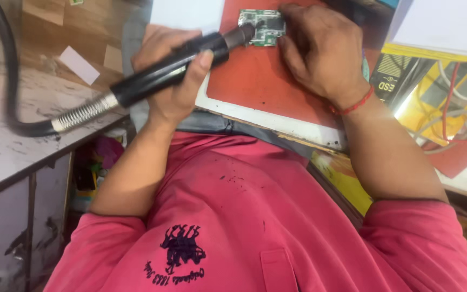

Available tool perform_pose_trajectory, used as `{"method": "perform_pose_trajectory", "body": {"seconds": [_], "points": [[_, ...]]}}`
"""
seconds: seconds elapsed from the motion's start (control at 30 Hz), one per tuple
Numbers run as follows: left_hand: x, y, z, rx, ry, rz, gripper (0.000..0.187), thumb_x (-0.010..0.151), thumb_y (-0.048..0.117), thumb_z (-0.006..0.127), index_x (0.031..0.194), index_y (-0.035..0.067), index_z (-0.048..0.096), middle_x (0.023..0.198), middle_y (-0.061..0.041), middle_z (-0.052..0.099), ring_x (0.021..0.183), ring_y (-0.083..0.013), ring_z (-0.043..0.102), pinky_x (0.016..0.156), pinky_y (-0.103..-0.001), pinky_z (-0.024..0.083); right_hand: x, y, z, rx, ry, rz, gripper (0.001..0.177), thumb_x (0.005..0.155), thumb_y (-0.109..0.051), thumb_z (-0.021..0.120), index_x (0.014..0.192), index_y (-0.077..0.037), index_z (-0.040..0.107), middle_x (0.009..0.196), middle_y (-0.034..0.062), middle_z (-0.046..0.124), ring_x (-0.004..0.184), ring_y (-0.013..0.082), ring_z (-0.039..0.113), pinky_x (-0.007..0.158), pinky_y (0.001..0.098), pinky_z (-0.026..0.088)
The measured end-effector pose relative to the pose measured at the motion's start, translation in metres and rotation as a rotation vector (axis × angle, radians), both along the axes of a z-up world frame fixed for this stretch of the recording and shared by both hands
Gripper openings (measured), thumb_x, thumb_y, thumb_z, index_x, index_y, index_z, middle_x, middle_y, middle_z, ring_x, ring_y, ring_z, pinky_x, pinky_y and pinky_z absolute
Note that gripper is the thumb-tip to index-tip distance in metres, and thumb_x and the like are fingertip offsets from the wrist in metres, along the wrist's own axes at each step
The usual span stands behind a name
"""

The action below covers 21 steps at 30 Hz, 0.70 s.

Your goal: The person uses a hot air gun to apply heat to a small circuit board held on a red mat. They briefly pick up a notepad and place it back down while continuing to direct the hot air onto the board.

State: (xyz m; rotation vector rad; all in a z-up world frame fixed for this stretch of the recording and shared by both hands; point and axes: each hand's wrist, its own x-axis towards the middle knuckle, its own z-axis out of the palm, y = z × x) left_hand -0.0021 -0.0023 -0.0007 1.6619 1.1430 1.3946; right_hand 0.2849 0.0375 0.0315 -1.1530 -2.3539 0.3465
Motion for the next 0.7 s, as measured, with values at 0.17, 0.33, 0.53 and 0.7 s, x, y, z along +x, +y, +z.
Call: {"method": "perform_pose_trajectory", "body": {"seconds": [0.17, 0.33, 0.53, 0.7], "points": [[0.000, 0.000, 0.000, 0.088, 0.062, -0.024, 0.034, 0.100, 0.035, 0.077, 0.110, 0.003, 0.073, 0.096, -0.009, 0.071, 0.091, -0.0219, 0.066, 0.084, -0.033, 0.054, 0.003, 0.000, -0.002, -0.007, -0.003, 0.008, 0.030, 0.099, -0.005, 0.074, 0.128, -0.002, 0.066, 0.093, 0.0105, 0.064, 0.088, 0.0316, 0.065, 0.081, 0.0410, 0.052], [-0.003, 0.007, 0.005, 0.148, 0.105, -0.062, 0.036, 0.101, 0.037, 0.078, 0.112, 0.004, 0.072, 0.098, -0.007, 0.071, 0.091, -0.0228, 0.066, 0.086, -0.033, 0.053, 0.001, 0.001, -0.002, -0.016, 0.002, 0.008, 0.030, 0.098, -0.005, 0.074, 0.128, -0.002, 0.067, 0.093, 0.0107, 0.064, 0.085, 0.0315, 0.064, 0.083, 0.0428, 0.052], [-0.001, 0.005, 0.000, 0.106, 0.051, 0.034, 0.033, 0.101, 0.035, 0.078, 0.111, 0.004, 0.073, 0.100, -0.009, 0.073, 0.090, -0.0232, 0.068, 0.088, -0.033, 0.053, -0.002, -0.001, 0.000, 0.018, 0.011, -0.014, 0.031, 0.095, -0.004, 0.072, 0.125, -0.002, 0.066, 0.095, 0.0121, 0.064, 0.089, 0.0334, 0.065, 0.084, 0.0430, 0.053], [-0.001, -0.004, -0.001, 0.113, 0.079, 0.003, 0.029, 0.100, 0.030, 0.080, 0.110, 0.004, 0.072, 0.102, -0.010, 0.073, 0.093, -0.0251, 0.065, 0.090, -0.035, 0.052, -0.002, -0.003, 0.000, -0.005, -0.012, -0.025, 0.023, 0.098, -0.004, 0.075, 0.119, -0.001, 0.066, 0.095, 0.0136, 0.066, 0.089, 0.0361, 0.065, 0.080, 0.0450, 0.051]]}}
